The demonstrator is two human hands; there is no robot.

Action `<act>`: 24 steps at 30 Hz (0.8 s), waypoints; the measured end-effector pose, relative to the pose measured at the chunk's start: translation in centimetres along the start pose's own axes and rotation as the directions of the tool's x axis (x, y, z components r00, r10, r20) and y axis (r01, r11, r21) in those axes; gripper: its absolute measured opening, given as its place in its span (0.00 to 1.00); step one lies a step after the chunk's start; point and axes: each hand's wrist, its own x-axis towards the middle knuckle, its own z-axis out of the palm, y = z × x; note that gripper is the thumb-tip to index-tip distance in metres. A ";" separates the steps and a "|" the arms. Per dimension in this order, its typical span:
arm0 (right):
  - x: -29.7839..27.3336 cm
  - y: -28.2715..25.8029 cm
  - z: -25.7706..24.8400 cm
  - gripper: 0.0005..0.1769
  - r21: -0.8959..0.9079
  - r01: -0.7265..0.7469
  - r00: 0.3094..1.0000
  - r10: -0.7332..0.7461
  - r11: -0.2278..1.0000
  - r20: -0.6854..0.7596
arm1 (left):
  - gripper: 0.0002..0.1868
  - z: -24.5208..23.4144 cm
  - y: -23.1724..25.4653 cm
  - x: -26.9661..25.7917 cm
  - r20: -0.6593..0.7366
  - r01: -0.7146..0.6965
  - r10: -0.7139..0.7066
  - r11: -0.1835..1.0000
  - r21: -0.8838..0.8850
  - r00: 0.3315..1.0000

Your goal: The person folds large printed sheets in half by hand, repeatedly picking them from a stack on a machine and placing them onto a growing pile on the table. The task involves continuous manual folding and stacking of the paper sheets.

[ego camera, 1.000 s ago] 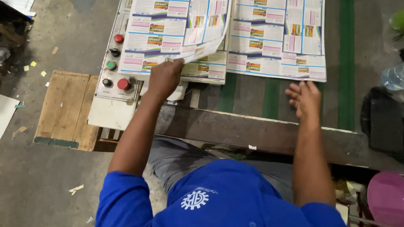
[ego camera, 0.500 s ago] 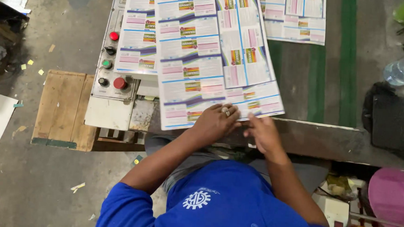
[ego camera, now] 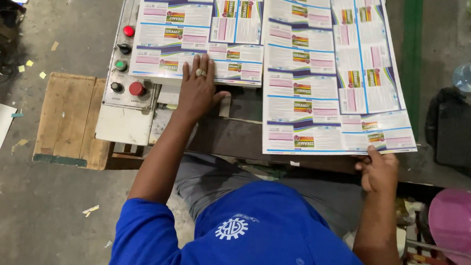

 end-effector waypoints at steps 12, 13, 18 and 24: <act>3.7 0.8 4.6 0.14 -0.138 -0.041 0.999 0.045 0.990 0.023 | 0.13 0.4 -2.3 -0.5 -0.098 -0.124 0.126 0.992 0.020 0.987; 5.1 0.7 5.4 0.14 -0.137 -0.037 0.999 0.042 0.990 0.029 | 0.13 0.6 -2.5 -0.5 -0.101 -0.122 0.124 0.992 0.025 0.987; 12.3 -0.3 9.0 0.16 -0.176 0.017 0.998 -0.005 0.984 0.066 | 0.06 0.5 -2.4 -0.3 -0.171 -0.102 0.101 0.995 0.001 0.980; 15.4 -2.6 10.7 0.19 -0.100 -0.057 0.990 0.069 0.993 0.121 | 0.05 -3.0 -0.3 -0.7 -0.202 -0.011 -0.009 0.995 -0.096 0.979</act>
